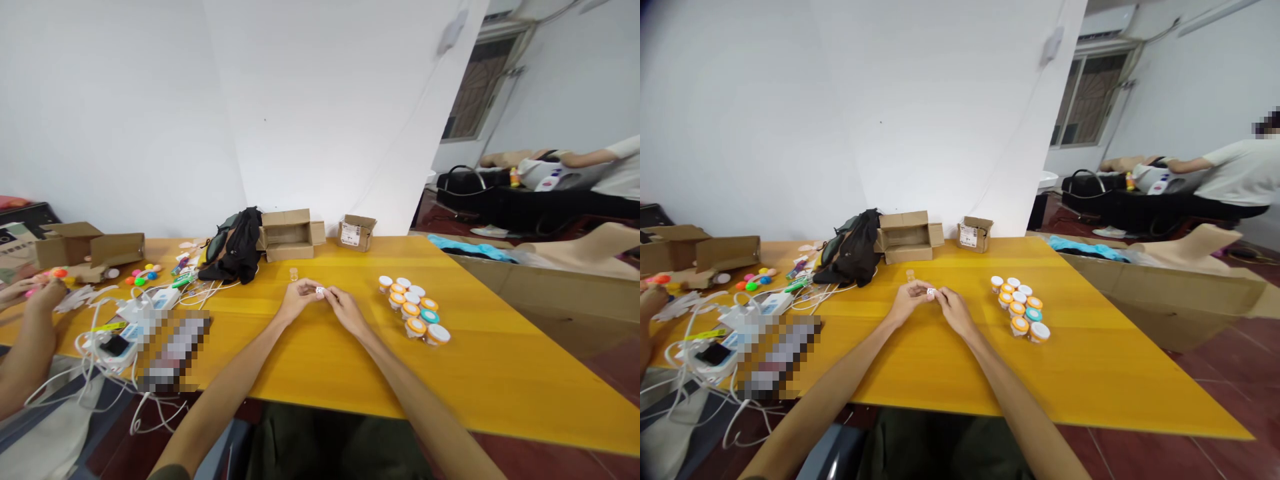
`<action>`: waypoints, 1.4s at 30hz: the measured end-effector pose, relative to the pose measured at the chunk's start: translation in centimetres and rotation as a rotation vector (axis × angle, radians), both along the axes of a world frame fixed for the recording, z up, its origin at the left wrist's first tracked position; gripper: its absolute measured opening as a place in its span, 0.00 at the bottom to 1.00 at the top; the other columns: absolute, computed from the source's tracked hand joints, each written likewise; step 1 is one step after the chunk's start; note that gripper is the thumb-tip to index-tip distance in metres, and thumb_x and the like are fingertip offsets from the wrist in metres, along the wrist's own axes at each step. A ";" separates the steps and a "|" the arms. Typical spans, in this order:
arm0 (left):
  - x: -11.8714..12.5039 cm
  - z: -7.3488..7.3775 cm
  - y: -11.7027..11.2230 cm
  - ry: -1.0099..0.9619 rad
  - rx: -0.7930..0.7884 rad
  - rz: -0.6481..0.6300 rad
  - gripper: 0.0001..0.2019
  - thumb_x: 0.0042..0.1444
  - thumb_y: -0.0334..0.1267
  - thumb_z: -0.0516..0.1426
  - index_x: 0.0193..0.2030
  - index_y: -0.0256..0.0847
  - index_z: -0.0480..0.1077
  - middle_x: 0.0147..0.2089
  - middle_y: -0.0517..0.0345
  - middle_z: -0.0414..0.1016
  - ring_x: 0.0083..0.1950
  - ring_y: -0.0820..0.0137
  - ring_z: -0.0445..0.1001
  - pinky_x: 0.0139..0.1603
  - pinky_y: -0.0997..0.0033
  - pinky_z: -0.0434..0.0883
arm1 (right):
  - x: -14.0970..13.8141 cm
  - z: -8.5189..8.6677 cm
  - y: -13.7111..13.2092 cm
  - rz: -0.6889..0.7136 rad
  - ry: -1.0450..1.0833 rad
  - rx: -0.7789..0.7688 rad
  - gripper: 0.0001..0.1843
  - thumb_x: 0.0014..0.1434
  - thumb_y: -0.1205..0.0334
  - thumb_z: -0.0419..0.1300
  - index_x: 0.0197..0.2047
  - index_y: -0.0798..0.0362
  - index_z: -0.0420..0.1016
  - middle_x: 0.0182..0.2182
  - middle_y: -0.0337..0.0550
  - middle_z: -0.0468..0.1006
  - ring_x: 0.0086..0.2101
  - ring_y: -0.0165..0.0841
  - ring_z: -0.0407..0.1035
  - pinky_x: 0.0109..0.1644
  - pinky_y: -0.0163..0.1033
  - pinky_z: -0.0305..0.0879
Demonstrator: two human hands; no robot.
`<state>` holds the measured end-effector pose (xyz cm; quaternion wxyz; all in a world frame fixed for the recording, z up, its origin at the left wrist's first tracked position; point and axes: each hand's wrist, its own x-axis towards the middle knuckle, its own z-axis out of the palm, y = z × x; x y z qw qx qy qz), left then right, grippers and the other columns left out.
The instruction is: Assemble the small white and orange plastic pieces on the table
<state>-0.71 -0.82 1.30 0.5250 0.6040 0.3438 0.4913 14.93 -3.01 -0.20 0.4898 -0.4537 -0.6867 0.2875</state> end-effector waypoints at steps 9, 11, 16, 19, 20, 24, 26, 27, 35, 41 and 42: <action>0.2 0.3 -0.5 -0.117 -0.095 -0.040 0.19 0.32 0.45 0.73 0.31 0.39 0.78 0.32 0.56 0.82 0.36 0.67 0.79 0.49 0.62 0.74 | -0.3 -0.2 -0.4 -0.026 -0.014 0.006 0.22 0.63 0.41 0.45 0.26 0.46 0.65 0.26 0.41 0.75 0.29 0.38 0.68 0.37 0.41 0.64; 0.3 0.3 -0.6 -0.140 -0.106 -0.049 0.19 0.31 0.45 0.74 0.30 0.39 0.79 0.31 0.57 0.81 0.34 0.68 0.78 0.48 0.63 0.74 | -0.5 -0.2 -0.4 -0.030 -0.004 0.009 0.23 0.63 0.41 0.45 0.25 0.46 0.64 0.25 0.41 0.74 0.29 0.38 0.67 0.36 0.41 0.64; 0.2 0.5 -0.6 -0.174 -0.115 -0.069 0.19 0.31 0.45 0.74 0.30 0.39 0.80 0.30 0.57 0.81 0.33 0.68 0.78 0.46 0.64 0.73 | -0.7 -0.1 -0.5 -0.035 0.010 -0.006 0.25 0.61 0.39 0.44 0.24 0.47 0.62 0.22 0.39 0.70 0.26 0.36 0.64 0.33 0.40 0.62; 0.2 0.3 -0.4 -0.177 -0.129 -0.079 0.19 0.32 0.45 0.73 0.31 0.38 0.80 0.31 0.56 0.81 0.34 0.67 0.78 0.47 0.64 0.73 | -0.7 0.0 -0.5 -0.023 0.025 -0.015 0.26 0.60 0.37 0.44 0.24 0.48 0.62 0.21 0.38 0.67 0.25 0.35 0.62 0.32 0.40 0.60; 0.1 0.2 -0.3 -0.172 -0.135 -0.078 0.19 0.32 0.44 0.73 0.31 0.38 0.80 0.31 0.56 0.81 0.35 0.67 0.78 0.47 0.64 0.73 | -0.7 0.0 -0.5 -0.014 0.033 -0.018 0.26 0.60 0.37 0.44 0.24 0.48 0.63 0.21 0.37 0.66 0.25 0.35 0.62 0.32 0.39 0.60; 0.0 0.0 0.1 -0.139 -0.133 -0.048 0.19 0.31 0.44 0.73 0.32 0.38 0.79 0.33 0.55 0.82 0.38 0.66 0.79 0.49 0.63 0.72 | -0.6 0.1 -0.3 -0.001 0.061 -0.047 0.28 0.59 0.35 0.45 0.23 0.48 0.64 0.19 0.37 0.65 0.24 0.34 0.62 0.31 0.38 0.60; -0.2 -0.1 0.3 -0.114 -0.120 -0.038 0.20 0.31 0.44 0.73 0.32 0.38 0.79 0.35 0.54 0.82 0.39 0.65 0.79 0.49 0.64 0.72 | -0.6 0.1 -0.2 -0.011 0.081 -0.062 0.29 0.58 0.33 0.44 0.23 0.48 0.64 0.19 0.37 0.65 0.24 0.34 0.62 0.31 0.38 0.60; -0.3 -0.1 0.5 -0.096 -0.113 -0.036 0.20 0.32 0.44 0.73 0.32 0.38 0.79 0.35 0.54 0.82 0.40 0.65 0.79 0.49 0.64 0.72 | -0.5 0.1 -0.2 -0.018 0.092 -0.067 0.29 0.58 0.33 0.44 0.23 0.49 0.65 0.19 0.37 0.65 0.24 0.34 0.63 0.31 0.38 0.60; -2.2 -0.3 2.0 0.270 0.088 0.063 0.09 0.42 0.39 0.68 0.31 0.40 0.79 0.31 0.57 0.80 0.35 0.67 0.76 0.40 0.68 0.71 | 0.1 0.4 -0.1 -0.102 0.114 -0.019 0.26 0.57 0.35 0.48 0.24 0.49 0.66 0.20 0.38 0.69 0.25 0.34 0.64 0.31 0.38 0.61; -3.8 -0.7 2.4 0.602 0.307 0.162 0.04 0.49 0.31 0.62 0.30 0.43 0.79 0.33 0.56 0.79 0.38 0.65 0.76 0.42 0.67 0.71 | 0.0 0.1 0.0 -0.131 0.087 0.052 0.20 0.57 0.41 0.52 0.27 0.49 0.69 0.22 0.39 0.74 0.25 0.35 0.66 0.31 0.38 0.64; -4.0 -0.7 2.3 0.640 0.336 0.188 0.05 0.51 0.31 0.61 0.31 0.43 0.79 0.34 0.56 0.78 0.39 0.65 0.75 0.44 0.67 0.71 | 0.0 -0.1 0.0 -0.140 0.070 0.072 0.20 0.58 0.43 0.52 0.27 0.49 0.70 0.23 0.40 0.75 0.26 0.35 0.68 0.33 0.39 0.65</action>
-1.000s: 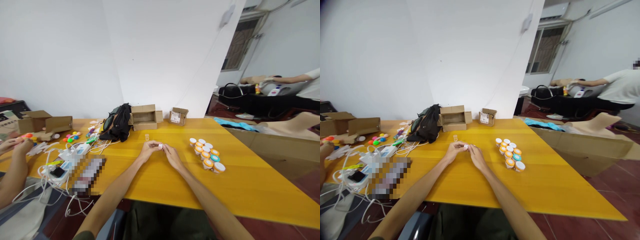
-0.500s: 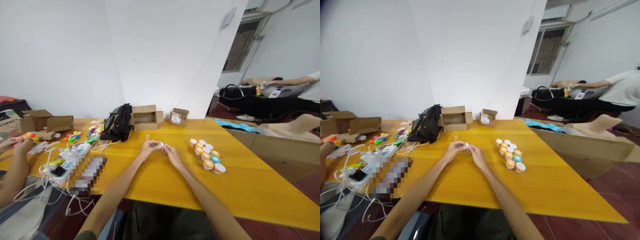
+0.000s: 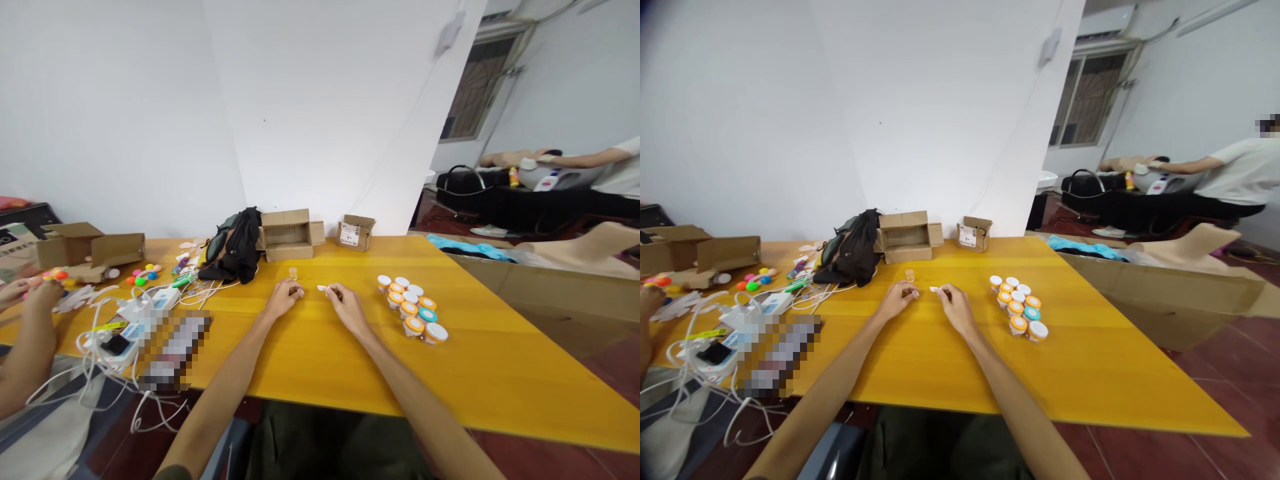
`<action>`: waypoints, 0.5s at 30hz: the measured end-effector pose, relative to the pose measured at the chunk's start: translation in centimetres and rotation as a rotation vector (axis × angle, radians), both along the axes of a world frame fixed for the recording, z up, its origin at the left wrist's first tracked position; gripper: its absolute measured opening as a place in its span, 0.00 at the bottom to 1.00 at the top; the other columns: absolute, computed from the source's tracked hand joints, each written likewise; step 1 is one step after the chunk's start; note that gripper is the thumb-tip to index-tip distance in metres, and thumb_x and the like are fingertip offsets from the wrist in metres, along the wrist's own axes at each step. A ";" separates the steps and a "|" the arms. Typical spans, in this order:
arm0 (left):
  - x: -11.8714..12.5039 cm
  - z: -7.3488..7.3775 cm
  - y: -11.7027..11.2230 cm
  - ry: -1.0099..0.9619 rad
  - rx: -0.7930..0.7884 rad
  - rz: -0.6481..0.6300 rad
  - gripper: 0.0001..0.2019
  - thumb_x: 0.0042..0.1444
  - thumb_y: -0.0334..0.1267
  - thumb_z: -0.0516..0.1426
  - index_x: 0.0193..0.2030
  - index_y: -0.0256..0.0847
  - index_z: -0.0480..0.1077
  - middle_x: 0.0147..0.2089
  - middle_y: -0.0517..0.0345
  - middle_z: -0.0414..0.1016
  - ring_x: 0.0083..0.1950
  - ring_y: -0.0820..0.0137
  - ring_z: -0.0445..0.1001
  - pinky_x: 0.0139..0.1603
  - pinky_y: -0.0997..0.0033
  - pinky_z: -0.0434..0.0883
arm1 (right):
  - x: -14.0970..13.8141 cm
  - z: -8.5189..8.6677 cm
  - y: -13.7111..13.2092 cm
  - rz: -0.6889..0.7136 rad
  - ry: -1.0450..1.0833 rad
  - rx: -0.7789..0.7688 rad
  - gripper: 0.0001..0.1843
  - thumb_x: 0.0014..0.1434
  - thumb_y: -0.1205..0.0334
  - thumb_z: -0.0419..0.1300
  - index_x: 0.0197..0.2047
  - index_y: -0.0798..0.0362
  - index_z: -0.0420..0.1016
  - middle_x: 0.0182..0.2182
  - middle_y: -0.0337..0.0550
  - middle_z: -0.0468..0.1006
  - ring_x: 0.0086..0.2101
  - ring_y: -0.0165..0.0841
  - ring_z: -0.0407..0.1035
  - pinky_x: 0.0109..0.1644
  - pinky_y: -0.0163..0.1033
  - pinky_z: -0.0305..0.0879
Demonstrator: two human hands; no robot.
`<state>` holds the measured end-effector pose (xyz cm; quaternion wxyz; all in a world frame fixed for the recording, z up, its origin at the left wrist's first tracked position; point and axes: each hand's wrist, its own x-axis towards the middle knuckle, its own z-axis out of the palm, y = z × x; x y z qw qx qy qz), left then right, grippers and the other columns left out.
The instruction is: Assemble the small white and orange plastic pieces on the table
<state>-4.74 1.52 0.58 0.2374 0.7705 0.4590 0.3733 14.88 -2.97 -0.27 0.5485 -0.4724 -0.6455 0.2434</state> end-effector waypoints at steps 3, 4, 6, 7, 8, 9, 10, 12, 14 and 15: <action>-0.3 0.0 -0.1 0.066 0.098 0.081 0.06 0.52 0.30 0.60 0.33 0.43 0.79 0.37 0.54 0.78 0.43 0.63 0.75 0.49 0.63 0.71 | -0.1 -0.5 0.1 -0.025 -0.074 0.060 0.16 0.60 0.47 0.53 0.30 0.48 0.73 0.28 0.43 0.79 0.30 0.37 0.71 0.37 0.41 0.68; -0.3 0.0 -0.1 0.065 0.125 0.103 0.06 0.52 0.29 0.60 0.34 0.43 0.79 0.38 0.53 0.78 0.45 0.62 0.75 0.51 0.62 0.70 | -0.1 -0.6 0.1 -0.028 -0.103 0.078 0.15 0.61 0.49 0.53 0.30 0.48 0.73 0.29 0.44 0.79 0.31 0.38 0.72 0.39 0.41 0.68; 0.0 0.2 -0.3 0.019 0.152 0.119 0.06 0.53 0.30 0.60 0.35 0.43 0.79 0.39 0.53 0.78 0.45 0.63 0.75 0.51 0.63 0.70 | -0.1 -0.9 0.2 -0.027 -0.160 0.108 0.13 0.62 0.52 0.53 0.31 0.48 0.74 0.31 0.45 0.80 0.33 0.39 0.73 0.41 0.42 0.69; 0.3 0.3 -0.4 -0.019 0.139 0.103 0.06 0.54 0.32 0.59 0.35 0.42 0.78 0.39 0.53 0.78 0.44 0.63 0.75 0.49 0.64 0.70 | -0.1 -0.9 0.1 -0.026 -0.183 0.124 0.13 0.62 0.54 0.53 0.32 0.48 0.75 0.31 0.45 0.80 0.34 0.39 0.74 0.41 0.42 0.69; 0.7 0.4 -0.6 -0.062 0.103 0.068 0.06 0.56 0.34 0.59 0.35 0.42 0.78 0.38 0.54 0.78 0.42 0.65 0.75 0.47 0.65 0.71 | -0.1 -1.0 0.1 -0.023 -0.199 0.140 0.13 0.63 0.55 0.53 0.32 0.47 0.75 0.32 0.45 0.81 0.34 0.39 0.74 0.42 0.42 0.69; 1.1 0.5 -0.8 -0.107 0.041 0.013 0.07 0.57 0.38 0.58 0.35 0.42 0.78 0.36 0.55 0.78 0.39 0.66 0.75 0.44 0.67 0.71 | -0.1 -1.0 0.1 -0.020 -0.211 0.156 0.12 0.63 0.56 0.53 0.33 0.47 0.75 0.32 0.45 0.81 0.35 0.39 0.74 0.42 0.42 0.69; 1.5 0.6 -1.0 -0.150 -0.044 -0.057 0.10 0.59 0.41 0.57 0.35 0.42 0.78 0.34 0.55 0.78 0.36 0.67 0.74 0.40 0.68 0.71 | -0.1 -1.0 0.0 -0.017 -0.218 0.170 0.12 0.63 0.56 0.52 0.33 0.47 0.75 0.33 0.45 0.81 0.35 0.39 0.74 0.42 0.42 0.70; 2.3 0.6 -1.5 -0.248 -0.219 -0.174 0.13 0.58 0.47 0.57 0.37 0.40 0.78 0.31 0.56 0.78 0.32 0.69 0.73 0.35 0.71 0.69 | -0.1 -0.9 0.0 -0.010 -0.224 0.190 0.12 0.64 0.57 0.52 0.35 0.47 0.76 0.33 0.45 0.81 0.36 0.39 0.74 0.43 0.42 0.70; 2.9 0.5 -1.8 -0.345 -0.339 -0.207 0.16 0.53 0.51 0.61 0.37 0.39 0.77 0.30 0.57 0.78 0.29 0.71 0.72 0.31 0.73 0.67 | -0.1 -0.8 -0.1 0.000 -0.219 0.194 0.12 0.64 0.58 0.52 0.35 0.47 0.76 0.33 0.45 0.81 0.36 0.39 0.74 0.44 0.42 0.70; 3.0 0.5 -1.9 -0.385 -0.373 -0.203 0.17 0.50 0.51 0.63 0.37 0.39 0.76 0.30 0.57 0.77 0.28 0.72 0.71 0.30 0.74 0.67 | -0.1 -0.7 -0.2 0.005 -0.214 0.189 0.12 0.64 0.58 0.52 0.36 0.47 0.77 0.33 0.45 0.81 0.36 0.38 0.74 0.44 0.42 0.69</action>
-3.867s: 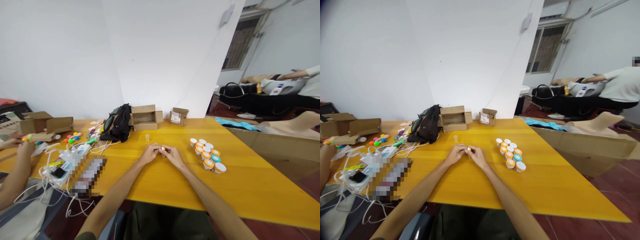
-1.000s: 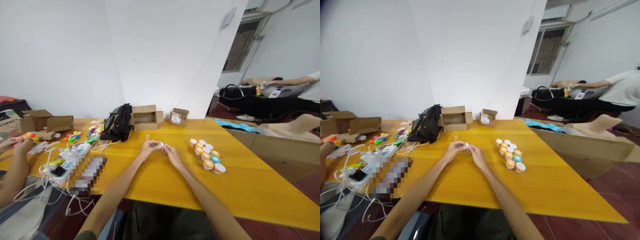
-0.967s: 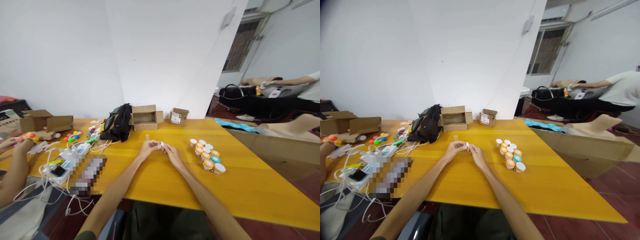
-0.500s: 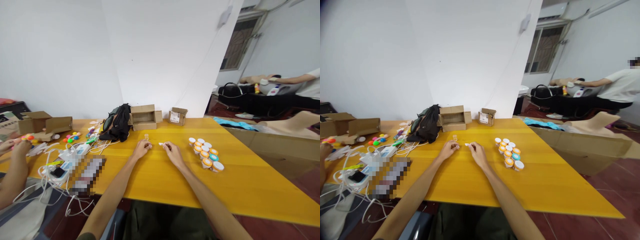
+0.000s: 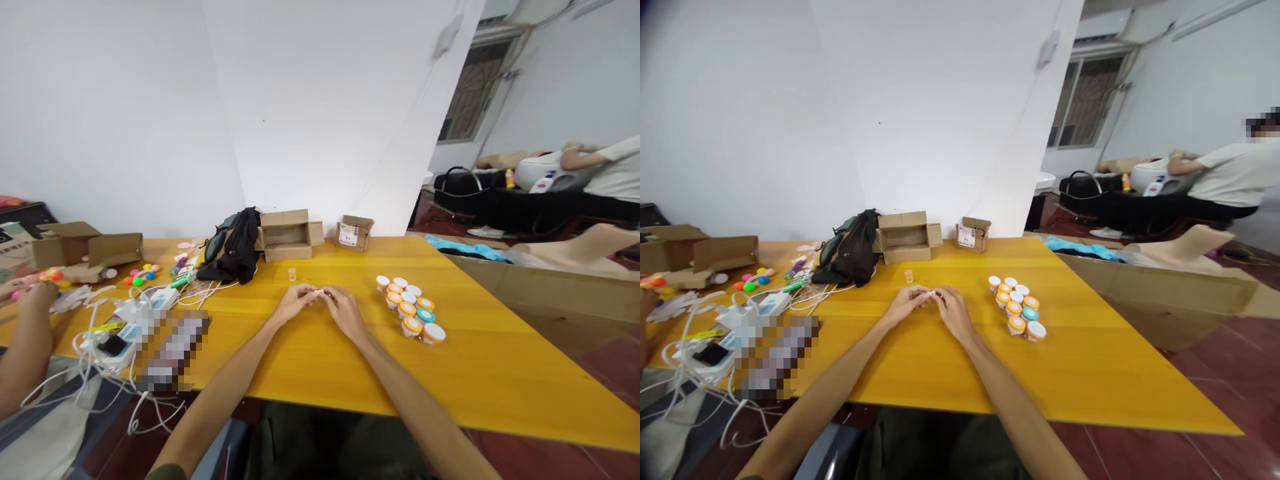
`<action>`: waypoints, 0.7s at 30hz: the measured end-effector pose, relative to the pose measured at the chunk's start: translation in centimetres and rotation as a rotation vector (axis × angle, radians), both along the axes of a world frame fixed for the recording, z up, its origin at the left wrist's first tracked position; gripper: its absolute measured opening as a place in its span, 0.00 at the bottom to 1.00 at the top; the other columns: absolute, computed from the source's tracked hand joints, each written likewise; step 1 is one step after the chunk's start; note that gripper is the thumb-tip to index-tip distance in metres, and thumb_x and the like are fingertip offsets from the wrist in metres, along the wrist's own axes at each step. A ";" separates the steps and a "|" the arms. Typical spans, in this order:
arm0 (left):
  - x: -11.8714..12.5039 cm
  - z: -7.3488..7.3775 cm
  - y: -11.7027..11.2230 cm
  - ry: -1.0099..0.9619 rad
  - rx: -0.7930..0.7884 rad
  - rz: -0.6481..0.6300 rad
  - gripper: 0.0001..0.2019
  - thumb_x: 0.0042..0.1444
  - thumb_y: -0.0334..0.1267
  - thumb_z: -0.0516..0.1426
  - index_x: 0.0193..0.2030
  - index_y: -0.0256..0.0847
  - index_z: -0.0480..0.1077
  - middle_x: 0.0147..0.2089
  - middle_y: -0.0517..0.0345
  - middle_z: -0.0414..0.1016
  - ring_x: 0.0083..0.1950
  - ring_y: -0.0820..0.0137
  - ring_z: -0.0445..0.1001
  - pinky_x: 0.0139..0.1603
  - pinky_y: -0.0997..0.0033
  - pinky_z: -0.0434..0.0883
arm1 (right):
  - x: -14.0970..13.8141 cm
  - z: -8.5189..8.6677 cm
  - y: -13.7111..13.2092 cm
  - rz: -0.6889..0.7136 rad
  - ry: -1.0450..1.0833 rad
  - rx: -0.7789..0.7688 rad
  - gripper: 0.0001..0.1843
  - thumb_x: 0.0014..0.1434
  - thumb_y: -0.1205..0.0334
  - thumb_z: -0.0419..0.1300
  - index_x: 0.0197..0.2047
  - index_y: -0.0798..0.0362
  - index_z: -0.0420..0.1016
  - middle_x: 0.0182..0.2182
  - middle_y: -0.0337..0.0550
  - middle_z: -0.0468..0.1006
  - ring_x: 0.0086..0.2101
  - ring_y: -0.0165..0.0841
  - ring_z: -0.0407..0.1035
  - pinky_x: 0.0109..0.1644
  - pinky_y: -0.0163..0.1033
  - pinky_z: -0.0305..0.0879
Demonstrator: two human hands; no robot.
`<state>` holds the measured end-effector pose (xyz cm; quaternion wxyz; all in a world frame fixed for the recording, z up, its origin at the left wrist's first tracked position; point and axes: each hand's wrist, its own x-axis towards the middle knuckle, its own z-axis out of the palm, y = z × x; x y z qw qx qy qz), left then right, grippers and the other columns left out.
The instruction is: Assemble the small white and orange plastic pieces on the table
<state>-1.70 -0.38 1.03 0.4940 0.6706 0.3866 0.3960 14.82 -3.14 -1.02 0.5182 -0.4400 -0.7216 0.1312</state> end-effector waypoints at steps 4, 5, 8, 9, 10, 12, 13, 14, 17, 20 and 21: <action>0.0 0.2 0.1 -0.081 -0.035 0.054 0.19 0.40 0.50 0.68 0.33 0.39 0.74 0.31 0.57 0.77 0.31 0.72 0.73 0.33 0.73 0.68 | -0.2 0.4 -0.3 0.026 0.014 -0.065 0.14 0.64 0.54 0.52 0.37 0.48 0.78 0.34 0.44 0.80 0.36 0.38 0.73 0.43 0.41 0.69; -0.1 0.2 0.2 -0.092 -0.027 0.065 0.19 0.39 0.49 0.69 0.33 0.39 0.73 0.31 0.58 0.77 0.32 0.71 0.73 0.35 0.73 0.69 | -0.3 0.5 -0.4 0.032 0.015 -0.088 0.15 0.64 0.53 0.51 0.38 0.48 0.78 0.34 0.44 0.80 0.35 0.38 0.73 0.43 0.41 0.68; -0.2 0.3 0.3 -0.118 0.004 0.065 0.18 0.37 0.47 0.70 0.30 0.40 0.71 0.31 0.59 0.76 0.33 0.71 0.74 0.39 0.71 0.70 | -0.4 0.7 -0.6 0.043 0.013 -0.147 0.17 0.64 0.50 0.50 0.38 0.48 0.78 0.34 0.44 0.81 0.34 0.37 0.72 0.41 0.41 0.68; -0.2 0.3 0.3 -0.123 0.010 0.053 0.18 0.37 0.47 0.70 0.30 0.39 0.71 0.30 0.59 0.76 0.33 0.71 0.74 0.40 0.71 0.70 | -0.4 0.7 -0.6 0.040 0.006 -0.160 0.17 0.64 0.51 0.50 0.38 0.48 0.78 0.34 0.44 0.81 0.34 0.38 0.73 0.41 0.40 0.67; -0.1 0.3 0.3 -0.127 0.012 0.039 0.18 0.37 0.46 0.70 0.29 0.39 0.71 0.30 0.59 0.76 0.33 0.71 0.74 0.40 0.71 0.70 | -0.3 0.8 -0.7 0.033 -0.007 -0.170 0.17 0.64 0.51 0.50 0.37 0.48 0.77 0.34 0.44 0.81 0.34 0.38 0.73 0.41 0.40 0.67; 0.0 0.1 0.1 -0.129 0.009 0.006 0.17 0.37 0.45 0.70 0.29 0.39 0.70 0.29 0.60 0.76 0.33 0.72 0.74 0.40 0.71 0.70 | -0.3 0.7 -0.7 0.010 -0.049 -0.188 0.16 0.65 0.52 0.49 0.35 0.48 0.76 0.33 0.44 0.81 0.34 0.38 0.73 0.40 0.39 0.66; 0.1 0.0 0.0 -0.127 0.005 -0.010 0.17 0.37 0.44 0.70 0.29 0.39 0.70 0.29 0.60 0.76 0.33 0.72 0.74 0.40 0.71 0.70 | -0.2 0.6 -0.6 -0.005 -0.075 -0.194 0.16 0.65 0.53 0.49 0.34 0.47 0.75 0.33 0.44 0.81 0.34 0.38 0.73 0.39 0.39 0.65; 0.2 0.0 -0.1 -0.126 0.003 -0.022 0.17 0.38 0.44 0.71 0.29 0.38 0.71 0.29 0.60 0.76 0.33 0.71 0.75 0.40 0.71 0.71 | -0.1 0.5 -0.6 -0.022 -0.105 -0.199 0.16 0.66 0.53 0.48 0.34 0.47 0.74 0.32 0.43 0.80 0.34 0.38 0.73 0.38 0.38 0.64; 0.3 0.0 -0.3 -0.130 -0.002 -0.036 0.17 0.38 0.43 0.71 0.29 0.38 0.71 0.30 0.59 0.78 0.34 0.70 0.76 0.42 0.70 0.71 | 0.0 0.0 -0.4 -0.069 -0.198 -0.201 0.17 0.67 0.53 0.47 0.33 0.47 0.73 0.33 0.43 0.80 0.34 0.37 0.73 0.36 0.37 0.61; 0.3 0.1 -0.4 -0.154 -0.019 -0.042 0.18 0.36 0.44 0.71 0.28 0.38 0.70 0.31 0.57 0.79 0.36 0.68 0.77 0.44 0.68 0.72 | 0.1 -0.3 -0.3 -0.087 -0.256 -0.209 0.17 0.67 0.54 0.45 0.32 0.47 0.71 0.32 0.44 0.79 0.32 0.37 0.72 0.35 0.37 0.59; 0.3 0.1 -0.4 -0.165 -0.029 -0.046 0.19 0.36 0.45 0.72 0.27 0.38 0.70 0.31 0.57 0.79 0.36 0.68 0.78 0.44 0.67 0.72 | 0.2 -0.3 -0.2 -0.086 -0.259 -0.216 0.17 0.67 0.54 0.45 0.32 0.47 0.70 0.32 0.44 0.79 0.32 0.37 0.72 0.35 0.37 0.59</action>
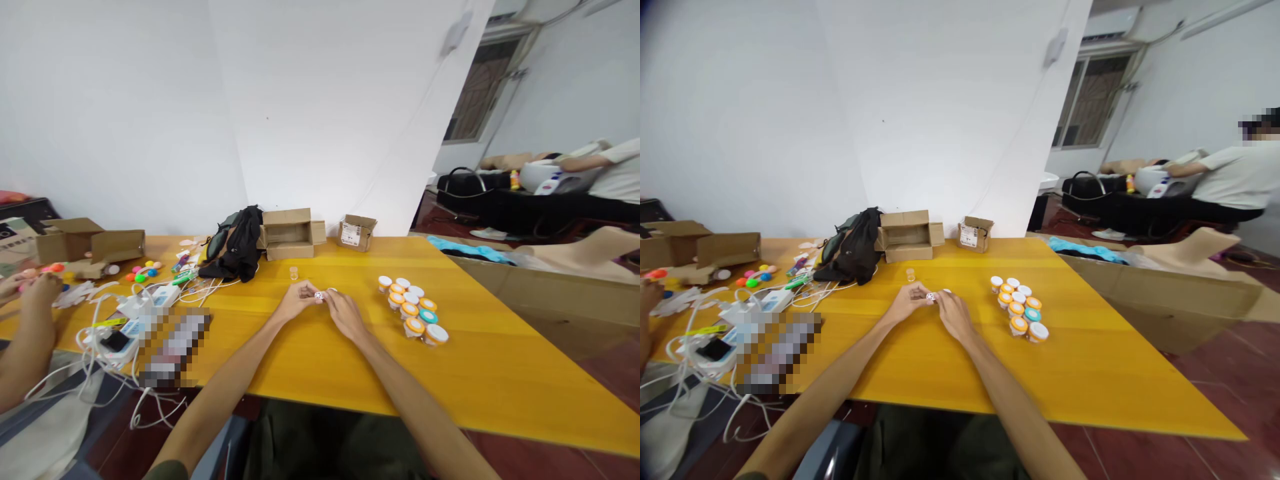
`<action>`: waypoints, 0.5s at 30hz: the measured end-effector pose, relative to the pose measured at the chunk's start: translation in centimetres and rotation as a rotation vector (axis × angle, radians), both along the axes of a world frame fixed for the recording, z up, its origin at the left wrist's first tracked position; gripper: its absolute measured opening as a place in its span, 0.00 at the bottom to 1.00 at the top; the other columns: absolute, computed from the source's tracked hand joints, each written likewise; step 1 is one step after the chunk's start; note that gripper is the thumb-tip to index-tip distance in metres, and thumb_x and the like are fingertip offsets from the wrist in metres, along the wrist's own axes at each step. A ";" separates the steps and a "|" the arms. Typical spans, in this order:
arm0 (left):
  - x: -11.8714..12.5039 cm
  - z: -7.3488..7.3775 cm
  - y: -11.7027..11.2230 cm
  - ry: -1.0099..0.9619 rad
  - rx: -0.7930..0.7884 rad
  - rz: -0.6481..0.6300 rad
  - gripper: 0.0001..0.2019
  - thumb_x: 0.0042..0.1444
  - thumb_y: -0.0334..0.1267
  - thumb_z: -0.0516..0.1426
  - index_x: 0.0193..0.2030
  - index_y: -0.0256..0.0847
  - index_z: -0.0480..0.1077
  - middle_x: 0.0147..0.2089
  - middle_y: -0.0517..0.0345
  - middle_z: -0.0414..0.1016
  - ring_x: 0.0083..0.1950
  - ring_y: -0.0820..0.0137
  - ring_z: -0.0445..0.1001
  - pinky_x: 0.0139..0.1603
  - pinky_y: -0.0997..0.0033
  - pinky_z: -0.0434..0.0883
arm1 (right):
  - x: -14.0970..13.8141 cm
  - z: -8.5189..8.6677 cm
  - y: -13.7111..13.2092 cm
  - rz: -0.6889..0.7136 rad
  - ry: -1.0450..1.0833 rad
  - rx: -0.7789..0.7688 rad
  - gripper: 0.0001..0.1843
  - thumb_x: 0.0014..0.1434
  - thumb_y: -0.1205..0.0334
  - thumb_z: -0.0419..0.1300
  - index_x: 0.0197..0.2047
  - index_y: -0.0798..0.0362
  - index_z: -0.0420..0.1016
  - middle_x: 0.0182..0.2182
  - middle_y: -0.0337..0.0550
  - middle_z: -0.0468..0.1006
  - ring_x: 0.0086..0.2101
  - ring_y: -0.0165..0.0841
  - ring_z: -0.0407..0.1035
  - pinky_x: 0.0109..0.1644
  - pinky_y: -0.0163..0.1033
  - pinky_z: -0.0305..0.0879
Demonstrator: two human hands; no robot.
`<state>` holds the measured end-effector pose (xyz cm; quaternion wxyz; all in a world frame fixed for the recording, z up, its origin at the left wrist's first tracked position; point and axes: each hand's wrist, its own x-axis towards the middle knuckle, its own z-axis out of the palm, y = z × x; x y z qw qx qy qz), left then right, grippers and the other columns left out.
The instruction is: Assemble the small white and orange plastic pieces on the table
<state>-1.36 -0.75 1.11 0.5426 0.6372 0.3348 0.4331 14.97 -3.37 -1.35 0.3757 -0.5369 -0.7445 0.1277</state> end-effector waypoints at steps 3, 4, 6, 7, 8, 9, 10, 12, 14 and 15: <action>0.0 0.0 0.1 -0.025 -0.025 -0.014 0.21 0.33 0.47 0.72 0.27 0.37 0.70 0.31 0.56 0.80 0.36 0.67 0.78 0.45 0.65 0.73 | 0.1 0.0 0.2 0.021 0.033 -0.027 0.18 0.67 0.54 0.45 0.30 0.47 0.69 0.30 0.43 0.77 0.31 0.37 0.71 0.35 0.37 0.59; 0.0 -0.1 0.1 -0.030 -0.030 -0.016 0.21 0.32 0.47 0.72 0.27 0.37 0.70 0.31 0.55 0.80 0.36 0.67 0.79 0.45 0.65 0.73 | 0.1 0.1 0.2 0.037 0.053 -0.036 0.18 0.67 0.54 0.44 0.30 0.47 0.69 0.29 0.42 0.77 0.31 0.37 0.71 0.35 0.38 0.60; 0.0 -0.1 0.2 -0.037 -0.039 -0.020 0.22 0.32 0.48 0.73 0.27 0.37 0.71 0.32 0.55 0.80 0.36 0.66 0.79 0.45 0.64 0.73 | 0.1 0.2 0.3 0.073 0.096 -0.056 0.20 0.67 0.52 0.44 0.28 0.47 0.68 0.28 0.41 0.76 0.30 0.37 0.70 0.35 0.38 0.61; 0.0 -0.1 0.2 -0.042 -0.042 -0.023 0.22 0.32 0.48 0.73 0.27 0.37 0.71 0.32 0.55 0.81 0.36 0.66 0.79 0.45 0.64 0.73 | 0.1 0.3 0.4 0.088 0.118 -0.066 0.20 0.67 0.51 0.44 0.27 0.47 0.68 0.27 0.40 0.75 0.29 0.36 0.70 0.35 0.38 0.61; -0.1 -0.1 0.2 -0.047 -0.044 -0.025 0.22 0.32 0.49 0.73 0.27 0.37 0.71 0.32 0.55 0.81 0.36 0.66 0.79 0.45 0.64 0.73 | 0.1 0.3 0.4 0.099 0.142 -0.074 0.21 0.66 0.51 0.44 0.26 0.47 0.67 0.26 0.40 0.75 0.28 0.36 0.69 0.35 0.38 0.61; -0.1 -0.1 0.3 -0.050 -0.046 -0.029 0.22 0.32 0.49 0.73 0.27 0.37 0.71 0.32 0.55 0.81 0.36 0.66 0.79 0.45 0.64 0.73 | 0.1 0.4 0.4 0.108 0.164 -0.081 0.21 0.66 0.50 0.44 0.26 0.47 0.66 0.26 0.39 0.74 0.28 0.35 0.68 0.35 0.38 0.61; -0.1 0.0 0.2 -0.052 -0.046 -0.032 0.22 0.32 0.49 0.73 0.27 0.37 0.71 0.31 0.55 0.80 0.35 0.66 0.79 0.45 0.64 0.73 | 0.1 0.4 0.4 0.118 0.184 -0.085 0.22 0.66 0.49 0.44 0.25 0.48 0.66 0.25 0.39 0.74 0.27 0.35 0.68 0.34 0.38 0.61; -0.2 0.1 0.2 -0.052 -0.046 -0.037 0.22 0.32 0.49 0.73 0.28 0.37 0.72 0.31 0.55 0.80 0.35 0.66 0.79 0.46 0.65 0.72 | 0.0 0.4 0.5 0.135 0.212 -0.088 0.23 0.66 0.48 0.44 0.24 0.48 0.65 0.24 0.38 0.73 0.26 0.34 0.67 0.34 0.38 0.61; -0.2 0.2 0.1 -0.051 -0.049 -0.041 0.22 0.33 0.49 0.73 0.28 0.37 0.72 0.32 0.55 0.81 0.36 0.66 0.79 0.45 0.65 0.73 | 0.0 0.3 0.5 0.139 0.221 -0.081 0.23 0.66 0.48 0.44 0.23 0.48 0.65 0.23 0.38 0.73 0.25 0.34 0.67 0.33 0.38 0.61; -0.2 0.3 0.1 -0.052 -0.051 -0.042 0.22 0.33 0.49 0.73 0.28 0.37 0.72 0.32 0.54 0.81 0.36 0.66 0.79 0.45 0.65 0.73 | 0.0 0.2 0.5 0.128 0.216 -0.072 0.23 0.66 0.47 0.44 0.24 0.48 0.66 0.23 0.38 0.73 0.25 0.34 0.67 0.33 0.38 0.61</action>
